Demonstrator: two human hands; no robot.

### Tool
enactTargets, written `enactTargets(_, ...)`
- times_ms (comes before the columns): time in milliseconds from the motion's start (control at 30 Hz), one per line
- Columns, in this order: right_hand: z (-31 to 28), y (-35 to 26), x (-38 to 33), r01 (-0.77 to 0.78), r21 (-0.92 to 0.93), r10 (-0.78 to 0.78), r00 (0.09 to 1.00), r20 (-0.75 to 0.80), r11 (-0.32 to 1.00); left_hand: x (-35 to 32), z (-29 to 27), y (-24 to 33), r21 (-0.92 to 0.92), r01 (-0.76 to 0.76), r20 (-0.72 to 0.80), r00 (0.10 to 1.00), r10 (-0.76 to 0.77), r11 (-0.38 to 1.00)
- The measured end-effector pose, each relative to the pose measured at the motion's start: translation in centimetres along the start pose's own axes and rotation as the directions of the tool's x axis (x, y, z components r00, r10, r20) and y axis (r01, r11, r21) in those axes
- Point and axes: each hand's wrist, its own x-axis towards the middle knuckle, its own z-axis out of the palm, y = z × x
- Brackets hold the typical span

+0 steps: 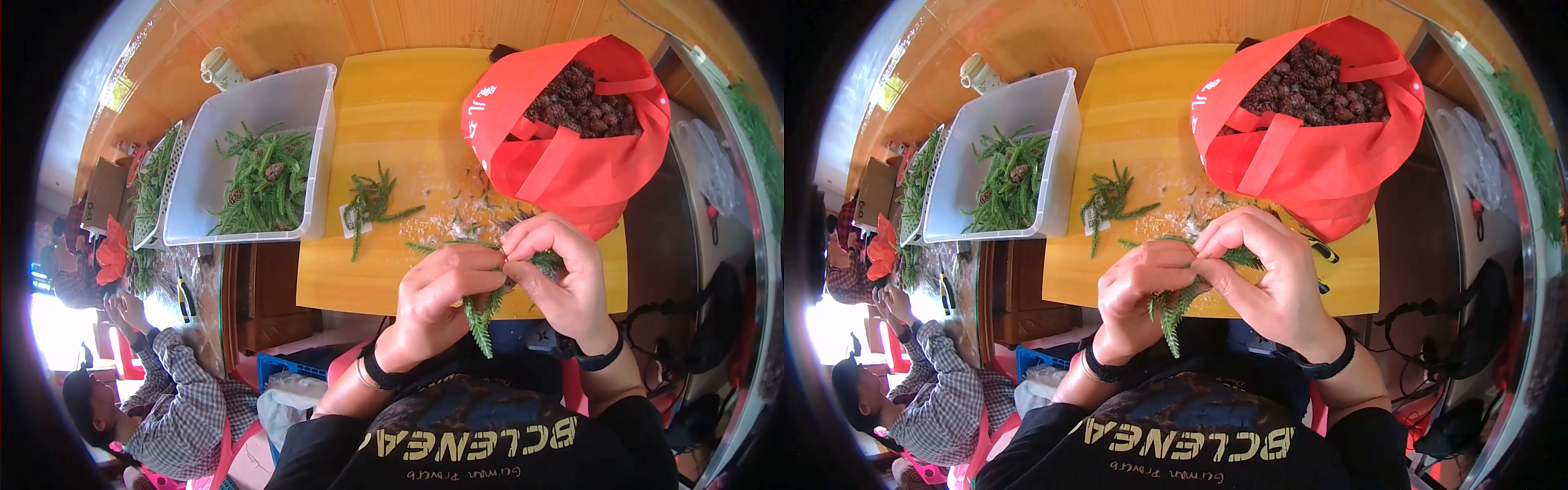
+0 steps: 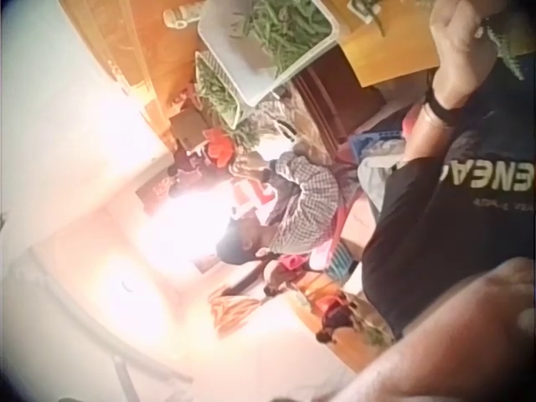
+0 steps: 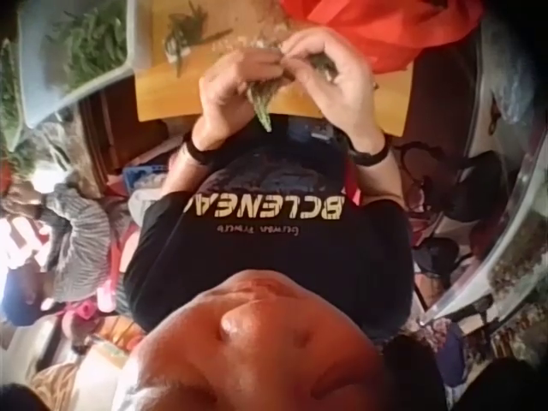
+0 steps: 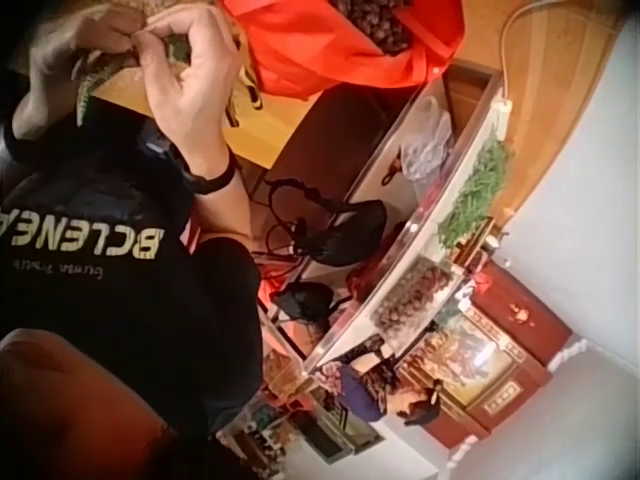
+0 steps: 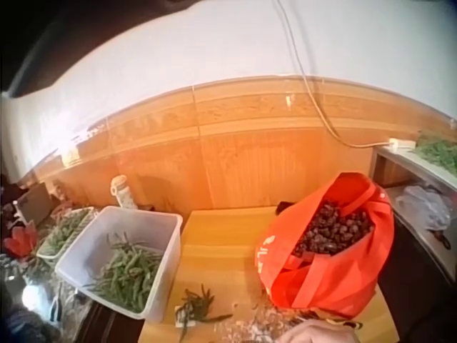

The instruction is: Trimming and preparing small evergreen branches using pruning shears at a workstation.

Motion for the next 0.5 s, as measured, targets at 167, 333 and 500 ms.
enactTargets(167,0.4,0.1,-0.2,0.009,0.023,-0.008,0.999,-0.049,1.000,-0.9,0.4,0.4,-0.162,0.123,-0.050,0.990,-0.132,0.979)
enactTargets(333,0.1,0.0,-0.3,0.121,0.051,-0.124,0.991,0.056,0.991,-1.2,-0.4,1.0,-0.095,0.074,-0.022,0.997,-0.077,0.993)
enactTargets(500,-0.4,-0.2,-0.6,0.085,0.089,-0.094,0.991,0.096,0.992,-1.1,-0.6,1.6,-0.102,0.053,-0.013,0.998,-0.055,0.993)
